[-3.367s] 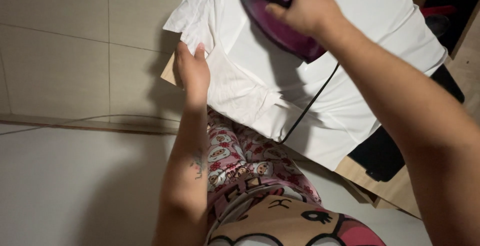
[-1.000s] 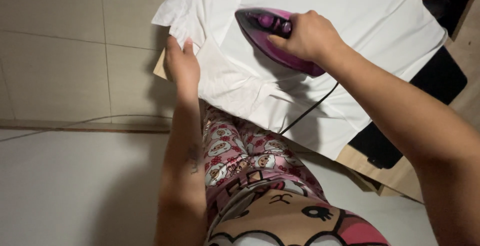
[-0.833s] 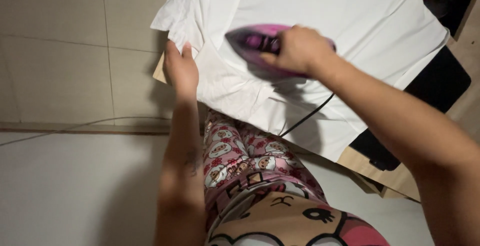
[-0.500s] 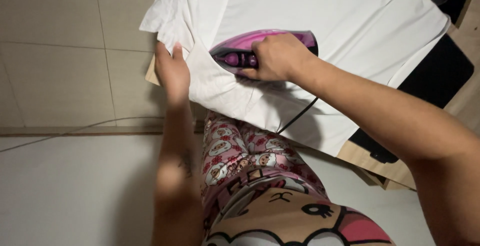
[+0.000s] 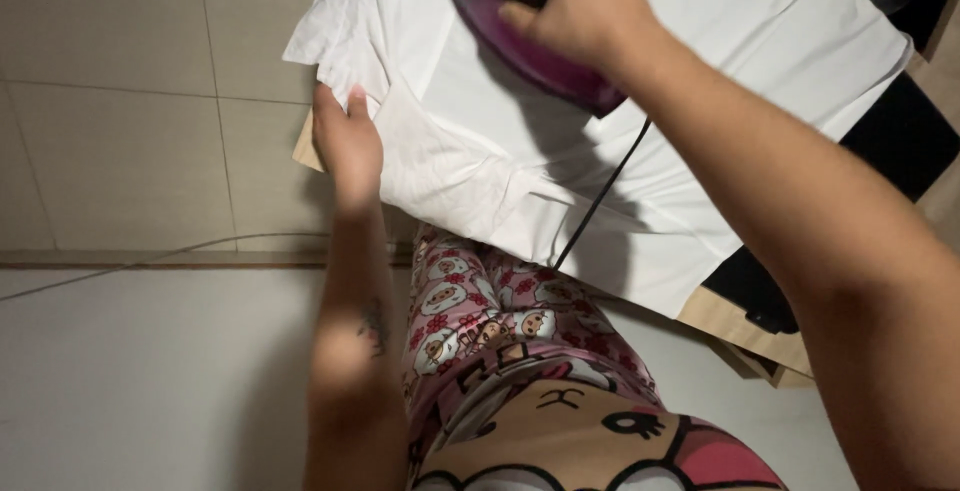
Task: Ironing a white t-shirt on a flat surface.
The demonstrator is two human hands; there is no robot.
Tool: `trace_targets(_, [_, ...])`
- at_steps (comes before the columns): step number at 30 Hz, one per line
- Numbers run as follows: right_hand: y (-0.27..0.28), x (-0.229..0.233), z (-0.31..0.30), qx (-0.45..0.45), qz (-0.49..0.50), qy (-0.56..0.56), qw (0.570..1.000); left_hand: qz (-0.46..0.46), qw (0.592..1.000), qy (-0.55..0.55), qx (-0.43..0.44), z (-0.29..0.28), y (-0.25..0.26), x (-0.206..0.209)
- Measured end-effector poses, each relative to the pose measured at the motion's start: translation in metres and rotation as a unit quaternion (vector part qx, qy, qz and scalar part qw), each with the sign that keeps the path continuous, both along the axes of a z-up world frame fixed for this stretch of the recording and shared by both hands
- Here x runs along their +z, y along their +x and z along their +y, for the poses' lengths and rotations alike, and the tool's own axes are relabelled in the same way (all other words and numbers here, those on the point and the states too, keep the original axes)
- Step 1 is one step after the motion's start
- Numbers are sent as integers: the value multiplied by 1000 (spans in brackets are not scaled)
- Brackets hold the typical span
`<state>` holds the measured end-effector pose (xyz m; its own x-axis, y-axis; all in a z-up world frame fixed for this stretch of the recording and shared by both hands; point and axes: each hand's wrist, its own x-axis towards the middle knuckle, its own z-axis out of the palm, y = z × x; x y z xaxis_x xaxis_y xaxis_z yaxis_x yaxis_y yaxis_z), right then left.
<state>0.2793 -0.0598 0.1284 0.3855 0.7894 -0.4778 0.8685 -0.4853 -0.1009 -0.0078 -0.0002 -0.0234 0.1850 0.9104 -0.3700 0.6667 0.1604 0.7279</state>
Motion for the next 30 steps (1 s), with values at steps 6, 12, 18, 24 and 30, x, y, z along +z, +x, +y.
trace_targets(6, [-16,17,4,-10,7,-11,1000,-44,999,12,5,2,4,7])
trace_targets(12, [-69,23,-8,32,62,-77,995,-40,999,26,-6,0,1,-8])
trace_targets(18, [-87,19,-21,85,65,-59,993,-45,997,61,1,-4,-1,-6])
trace_targets(24, [-82,28,-13,101,75,-197,972,8,1000,-5,12,1,1,2])
trace_targets(30, [-67,23,-7,60,70,-200,975,-5,1000,17,-1,1,1,0])
